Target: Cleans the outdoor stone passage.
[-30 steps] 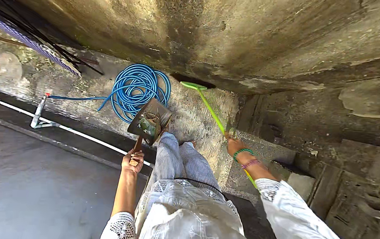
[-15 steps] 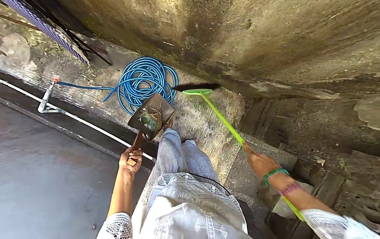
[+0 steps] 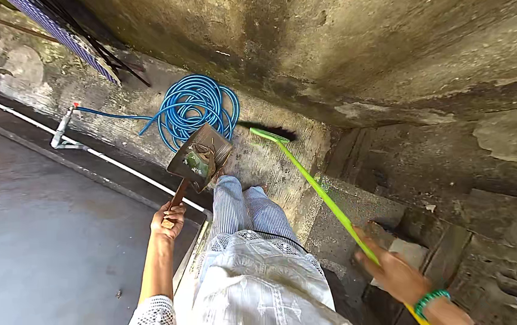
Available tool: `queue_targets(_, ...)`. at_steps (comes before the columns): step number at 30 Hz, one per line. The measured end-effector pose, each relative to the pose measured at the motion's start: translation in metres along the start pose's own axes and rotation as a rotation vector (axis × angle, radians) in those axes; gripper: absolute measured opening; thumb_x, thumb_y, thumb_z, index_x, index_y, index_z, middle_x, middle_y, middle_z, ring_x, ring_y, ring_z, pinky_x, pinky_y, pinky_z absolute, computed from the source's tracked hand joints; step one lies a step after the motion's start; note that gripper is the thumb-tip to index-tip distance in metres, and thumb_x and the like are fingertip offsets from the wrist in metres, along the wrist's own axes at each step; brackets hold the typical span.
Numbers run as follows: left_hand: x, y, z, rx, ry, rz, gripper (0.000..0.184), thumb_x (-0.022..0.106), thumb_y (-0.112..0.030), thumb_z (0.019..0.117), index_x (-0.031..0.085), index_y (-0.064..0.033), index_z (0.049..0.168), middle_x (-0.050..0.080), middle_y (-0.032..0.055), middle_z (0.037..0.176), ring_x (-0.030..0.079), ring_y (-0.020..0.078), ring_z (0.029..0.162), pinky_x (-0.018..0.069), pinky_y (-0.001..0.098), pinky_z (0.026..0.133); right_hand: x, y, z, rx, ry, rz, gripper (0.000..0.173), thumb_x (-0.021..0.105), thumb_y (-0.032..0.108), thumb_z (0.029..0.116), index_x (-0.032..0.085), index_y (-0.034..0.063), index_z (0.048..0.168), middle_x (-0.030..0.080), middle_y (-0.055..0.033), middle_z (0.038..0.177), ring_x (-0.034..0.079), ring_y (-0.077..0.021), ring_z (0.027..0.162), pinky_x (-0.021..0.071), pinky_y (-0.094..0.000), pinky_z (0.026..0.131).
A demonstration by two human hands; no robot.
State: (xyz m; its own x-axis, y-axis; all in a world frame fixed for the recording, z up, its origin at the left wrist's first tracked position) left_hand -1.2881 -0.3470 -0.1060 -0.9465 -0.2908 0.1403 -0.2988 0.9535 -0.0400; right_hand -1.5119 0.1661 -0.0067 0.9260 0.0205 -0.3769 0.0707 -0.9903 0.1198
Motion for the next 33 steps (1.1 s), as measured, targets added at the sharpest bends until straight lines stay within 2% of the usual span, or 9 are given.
queue_targets(2, -0.003, 0.002, 0.001, 0.017, -0.017, 0.009, 0.041, 0.029, -0.036, 0.1078, 0.052, -0.0034, 0.099, 0.052, 0.0009, 0.061, 0.049, 0.0037, 0.038, 0.0411, 0.0143, 0.033, 0.020, 0.009, -0.019, -0.020, 0.043, 0.387, 0.077, 0.065, 0.023, 0.0991, 0.025, 0.0224, 0.165, 0.066, -0.0167, 0.084, 0.060, -0.0273, 0.054, 0.0539, -0.0453, 0.052)
queue_targets(4, -0.002, 0.004, 0.002, 0.027, -0.031, 0.020, 0.040, 0.028, -0.036, 0.1077, 0.051, -0.0040, 0.099, 0.052, 0.0012, 0.062, 0.050, 0.0043, 0.039, 0.0415, 0.0145, 0.033, 0.047, 0.031, -0.011, -0.006, 0.210, 0.833, 0.075, 0.056, 0.014, 0.1013, 0.019, 0.0261, 0.166, 0.051, -0.0030, 0.069, 0.045, -0.0135, 0.043, 0.0435, -0.0313, 0.040)
queue_targets(8, 0.006, 0.014, 0.006, 0.044, -0.052, 0.081, 0.040, 0.028, -0.036, 0.1071, 0.051, -0.0046, 0.095, 0.052, 0.0009, 0.060, 0.050, 0.0048, 0.039, 0.0421, 0.0152, 0.034, 0.083, 0.069, 0.084, -0.044, 0.355, 1.032, 0.067, 0.054, 0.013, 0.1048, 0.026, 0.0238, 0.164, 0.057, -0.0052, 0.079, 0.048, -0.0112, 0.048, 0.0443, -0.0278, 0.044)
queue_targets(12, 0.016, 0.021, 0.005, 0.054, -0.075, 0.164, 0.042, 0.027, -0.036, 0.1071, 0.051, -0.0050, 0.092, 0.052, 0.0013, 0.059, 0.050, 0.0051, 0.039, 0.0414, 0.0151, 0.034, 0.089, 0.044, 0.154, 0.069, 0.292, 0.965, 0.066, 0.056, 0.011, 0.1044, 0.029, 0.0213, 0.163, 0.059, -0.0064, 0.083, 0.049, -0.0103, 0.049, 0.0452, -0.0259, 0.046)
queue_targets(17, 0.016, 0.028, 0.004, 0.015, -0.080, 0.216, 0.042, 0.028, -0.035, 0.1070, 0.052, -0.0037, 0.093, 0.052, 0.0013, 0.059, 0.050, 0.0049, 0.038, 0.0420, 0.0148, 0.034, 0.090, -0.018, 0.109, 0.145, 0.212, 1.024, 0.066, 0.053, 0.013, 0.1065, 0.023, 0.0239, 0.165, 0.052, -0.0037, 0.075, 0.047, -0.0110, 0.048, 0.0442, -0.0269, 0.045)
queue_targets(21, 0.029, 0.041, 0.008, -0.007, -0.078, 0.243, 0.041, 0.028, -0.036, 0.1072, 0.051, -0.0056, 0.092, 0.051, 0.0007, 0.059, 0.048, 0.0045, 0.037, 0.0407, 0.0147, 0.033, 0.085, -0.015, 0.045, 0.086, 0.164, 1.170, 0.070, 0.053, 0.008, 0.1046, 0.021, 0.0218, 0.166, 0.050, -0.0023, 0.068, 0.047, -0.0110, 0.045, 0.0441, -0.0267, 0.041)
queue_targets(25, 0.051, 0.063, 0.023, 0.002, -0.081, 0.346, 0.040, 0.028, -0.037, 0.1075, 0.050, -0.0055, 0.096, 0.050, 0.0010, 0.059, 0.049, 0.0053, 0.038, 0.0415, 0.0155, 0.033, 0.092, 0.007, 0.081, 0.018, 0.237, 1.311, 0.066, 0.052, 0.013, 0.1062, 0.024, 0.0253, 0.165, 0.053, -0.0016, 0.075, 0.045, -0.0094, 0.047, 0.0413, -0.0255, 0.042)
queue_targets(29, 0.084, 0.087, 0.037, 0.026, -0.080, 0.410, 0.035, 0.031, -0.035, 0.1068, 0.049, -0.0079, 0.093, 0.048, 0.0010, 0.059, 0.047, 0.0063, 0.038, 0.0412, 0.0163, 0.034, 0.094, 0.002, 0.142, 0.076, 0.193, 1.187, 0.067, 0.054, 0.012, 0.1058, 0.024, 0.0207, 0.165, 0.054, -0.0039, 0.075, 0.048, -0.0099, 0.046, 0.0449, -0.0251, 0.044)
queue_targets(33, 0.115, 0.107, 0.056, 0.014, -0.068, 0.565, 0.033, 0.030, -0.033, 0.1067, 0.047, -0.0085, 0.093, 0.046, -0.0003, 0.057, 0.045, 0.0049, 0.037, 0.0398, 0.0156, 0.034, 0.096, -0.018, 0.080, 0.036, 0.182, 1.186, 0.068, 0.054, 0.015, 0.1060, 0.024, 0.0257, 0.165, 0.054, -0.0039, 0.075, 0.049, -0.0117, 0.049, 0.0458, -0.0280, 0.046)
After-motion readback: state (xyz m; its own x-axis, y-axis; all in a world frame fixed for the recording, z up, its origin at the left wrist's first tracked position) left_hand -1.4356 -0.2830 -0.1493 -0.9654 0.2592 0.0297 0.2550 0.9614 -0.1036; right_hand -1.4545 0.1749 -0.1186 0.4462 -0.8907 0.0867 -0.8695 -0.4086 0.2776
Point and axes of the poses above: each hand's wrist, its own z-axis towards the middle knuckle, its own x-axis out of the palm, y = z × x, the point moved 10 cm from there along z, towards the middle knuckle
